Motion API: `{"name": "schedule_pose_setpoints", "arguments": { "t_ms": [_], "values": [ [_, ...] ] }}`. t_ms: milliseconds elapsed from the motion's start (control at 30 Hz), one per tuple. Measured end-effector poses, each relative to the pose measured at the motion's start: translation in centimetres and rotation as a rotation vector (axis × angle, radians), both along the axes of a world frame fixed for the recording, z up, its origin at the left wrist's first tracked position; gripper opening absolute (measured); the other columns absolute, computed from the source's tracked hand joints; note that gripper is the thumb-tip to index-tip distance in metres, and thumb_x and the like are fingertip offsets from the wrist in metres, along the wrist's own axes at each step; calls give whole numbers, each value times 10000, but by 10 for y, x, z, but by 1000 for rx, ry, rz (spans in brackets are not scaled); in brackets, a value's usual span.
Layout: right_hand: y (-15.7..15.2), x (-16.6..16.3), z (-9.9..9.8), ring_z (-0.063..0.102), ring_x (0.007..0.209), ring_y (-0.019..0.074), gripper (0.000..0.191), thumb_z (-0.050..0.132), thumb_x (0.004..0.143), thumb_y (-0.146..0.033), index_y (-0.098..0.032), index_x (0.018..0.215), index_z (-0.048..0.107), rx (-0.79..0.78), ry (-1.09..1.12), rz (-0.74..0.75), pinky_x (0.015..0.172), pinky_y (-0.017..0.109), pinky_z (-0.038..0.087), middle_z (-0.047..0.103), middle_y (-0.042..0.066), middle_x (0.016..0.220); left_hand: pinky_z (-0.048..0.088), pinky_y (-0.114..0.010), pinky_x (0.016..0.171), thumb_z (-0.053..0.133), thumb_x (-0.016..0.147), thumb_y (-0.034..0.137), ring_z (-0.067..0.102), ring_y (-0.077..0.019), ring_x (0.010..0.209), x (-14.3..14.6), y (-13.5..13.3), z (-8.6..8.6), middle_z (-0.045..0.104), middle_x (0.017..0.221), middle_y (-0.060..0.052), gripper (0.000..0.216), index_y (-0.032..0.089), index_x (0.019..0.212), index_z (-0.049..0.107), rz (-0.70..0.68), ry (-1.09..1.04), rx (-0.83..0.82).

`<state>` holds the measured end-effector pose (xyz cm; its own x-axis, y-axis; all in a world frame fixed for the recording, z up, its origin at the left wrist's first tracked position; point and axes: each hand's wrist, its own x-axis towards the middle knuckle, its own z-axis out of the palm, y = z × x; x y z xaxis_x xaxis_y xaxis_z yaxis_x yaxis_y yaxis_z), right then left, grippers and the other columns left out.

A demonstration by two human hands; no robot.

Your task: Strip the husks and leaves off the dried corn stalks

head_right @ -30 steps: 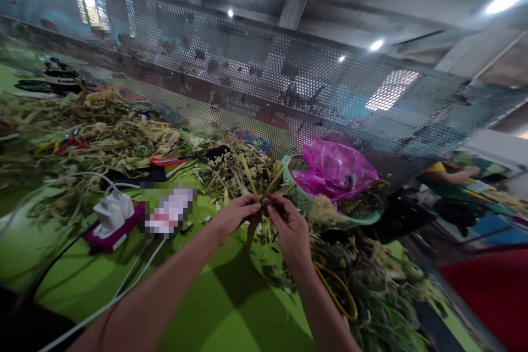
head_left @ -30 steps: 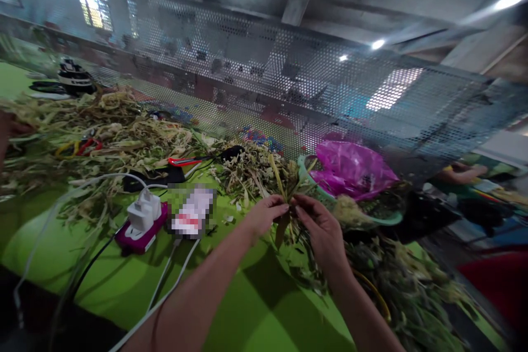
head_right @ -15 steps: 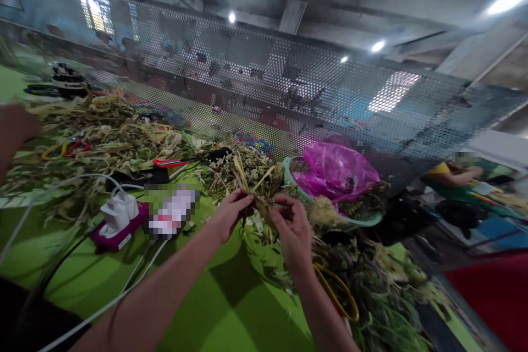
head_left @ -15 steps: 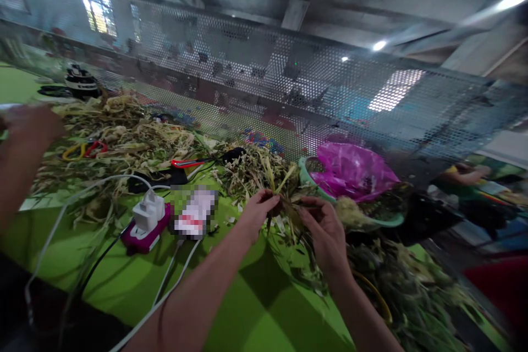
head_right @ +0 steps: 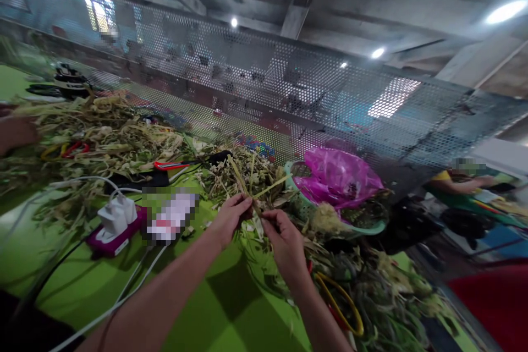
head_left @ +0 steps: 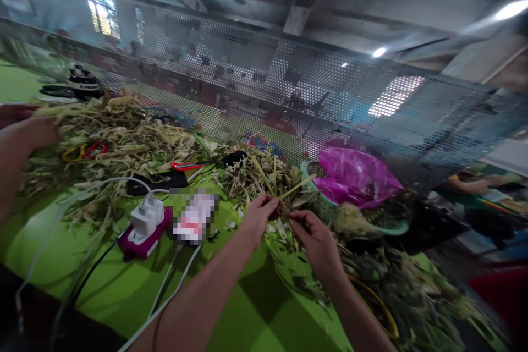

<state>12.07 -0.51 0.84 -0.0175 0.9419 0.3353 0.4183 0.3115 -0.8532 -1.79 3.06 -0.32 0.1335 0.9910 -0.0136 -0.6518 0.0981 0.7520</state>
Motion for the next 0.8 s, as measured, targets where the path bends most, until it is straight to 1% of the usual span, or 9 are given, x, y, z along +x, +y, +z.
{"name": "schedule_pose_setpoints", "arguments": {
  "t_ms": [133, 233, 367, 500, 633, 700, 800],
  "values": [
    [-4, -2, 5, 495, 646, 149, 192, 650, 776, -383, -202, 838, 629, -64, 24, 52, 590, 260, 396, 584, 3, 719, 359, -223, 595, 725, 648, 356, 458, -81, 578, -3, -1, 2, 541, 635, 14, 257, 151, 682, 574, 8, 7, 6],
    [-6, 0, 10, 474, 610, 142, 227, 680, 750, -403, -204, 852, 638, -115, 101, 51, 554, 254, 377, 564, -3, 685, 370, -234, 620, 732, 641, 361, 478, -91, 592, -5, -1, 4, 547, 644, 8, 270, 150, 695, 572, -54, -1, 20],
    [-5, 9, 16, 456, 565, 130, 273, 720, 714, -412, -194, 859, 644, -132, 239, -23, 518, 245, 365, 543, -13, 625, 392, -267, 661, 726, 658, 381, 508, -119, 626, -7, -3, 5, 566, 661, -20, 271, 155, 690, 581, -150, 45, 45],
    [-3, 16, 20, 472, 584, 117, 245, 753, 688, -360, -196, 838, 652, -67, 350, -91, 534, 229, 381, 559, -18, 652, 386, -271, 647, 685, 702, 352, 499, -122, 608, -5, -4, 3, 572, 644, -25, 205, 175, 680, 584, -152, 149, 79],
    [-5, 18, 24, 481, 579, 101, 219, 752, 694, -328, -216, 859, 660, -14, 439, -83, 545, 219, 391, 571, -30, 693, 368, -257, 616, 638, 736, 353, 482, -112, 576, -3, -2, -1, 569, 613, -4, 199, 169, 710, 567, -146, 278, 140],
    [-6, 19, 27, 500, 582, 108, 212, 720, 730, -361, -222, 884, 674, -34, 476, -72, 551, 226, 410, 573, -27, 691, 375, -253, 615, 638, 733, 354, 483, -109, 575, -3, -1, -1, 562, 606, 3, 209, 162, 714, 559, -136, 293, 143],
    [-7, 22, 30, 546, 607, 134, 257, 638, 792, -446, -222, 905, 695, -98, 559, -59, 562, 245, 446, 592, -9, 668, 395, -257, 617, 664, 714, 372, 494, -114, 585, -4, 0, -1, 559, 612, -1, 235, 163, 690, 560, -125, 284, 116]
  ]
}}
